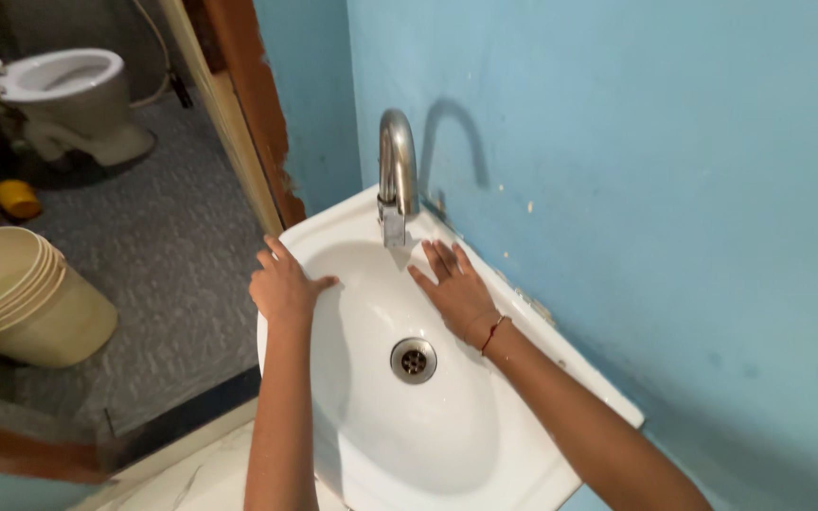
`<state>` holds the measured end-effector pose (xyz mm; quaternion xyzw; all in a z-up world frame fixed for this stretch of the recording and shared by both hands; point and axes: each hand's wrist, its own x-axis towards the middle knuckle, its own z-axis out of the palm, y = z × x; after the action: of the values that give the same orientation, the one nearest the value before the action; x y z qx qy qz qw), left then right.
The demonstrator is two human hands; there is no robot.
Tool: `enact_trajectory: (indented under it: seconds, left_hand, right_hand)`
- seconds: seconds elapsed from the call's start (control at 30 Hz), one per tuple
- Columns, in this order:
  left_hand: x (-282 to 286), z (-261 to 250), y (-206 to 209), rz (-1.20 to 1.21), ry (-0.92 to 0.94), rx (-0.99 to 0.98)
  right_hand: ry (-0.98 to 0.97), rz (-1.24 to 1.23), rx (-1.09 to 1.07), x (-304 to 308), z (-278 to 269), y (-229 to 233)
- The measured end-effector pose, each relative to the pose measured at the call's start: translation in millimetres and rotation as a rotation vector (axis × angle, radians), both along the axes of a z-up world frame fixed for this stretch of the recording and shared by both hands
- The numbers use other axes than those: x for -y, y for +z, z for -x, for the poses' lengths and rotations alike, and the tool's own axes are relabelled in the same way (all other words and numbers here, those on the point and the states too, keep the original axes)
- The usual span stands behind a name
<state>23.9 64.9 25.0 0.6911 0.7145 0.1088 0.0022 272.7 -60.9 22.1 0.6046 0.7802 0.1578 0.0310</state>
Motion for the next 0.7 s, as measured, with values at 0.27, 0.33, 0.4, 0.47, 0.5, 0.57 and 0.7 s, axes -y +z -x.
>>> enact_trajectory:
  seconds: [0.27, 0.33, 0.4, 0.47, 0.5, 0.57, 0.7]
  left_hand:
    - [5.6, -0.6, -8.0, -0.12, -0.046, -0.047]
    - [20.9, -0.7, -19.4, -0.12, -0.059, -0.085]
    - [37.0, 3.2, -24.6, -0.092, -0.056, -0.144]
    - [55.0, 0.9, -26.7, -0.065, -0.035, -0.246]
    - [69.5, 2.9, -27.9, -0.044, -0.022, -0.301]
    - [89.9, 3.0, -29.1, 0.007, 0.018, -0.322]
    - [124.7, -2.1, -41.1, -0.029, 0.116, -0.339]
  right_hand:
    - [0.025, -0.015, 0.002, -5.2, -5.1, 1.3]
    - [0.038, -0.067, 0.033, -1.0, -8.4, 1.4]
    - [-0.045, 0.039, -0.004, -2.0, -5.5, 6.0]
    - [-0.096, 0.049, -0.027, -3.8, -4.4, 15.7]
    - [-0.116, 0.014, -0.034, 3.7, -7.4, 20.5]
    - [-0.146, 0.009, -0.044, 17.4, -6.8, 23.2]
    - [-0.185, 0.122, -0.069, 53.4, -9.2, 20.6]
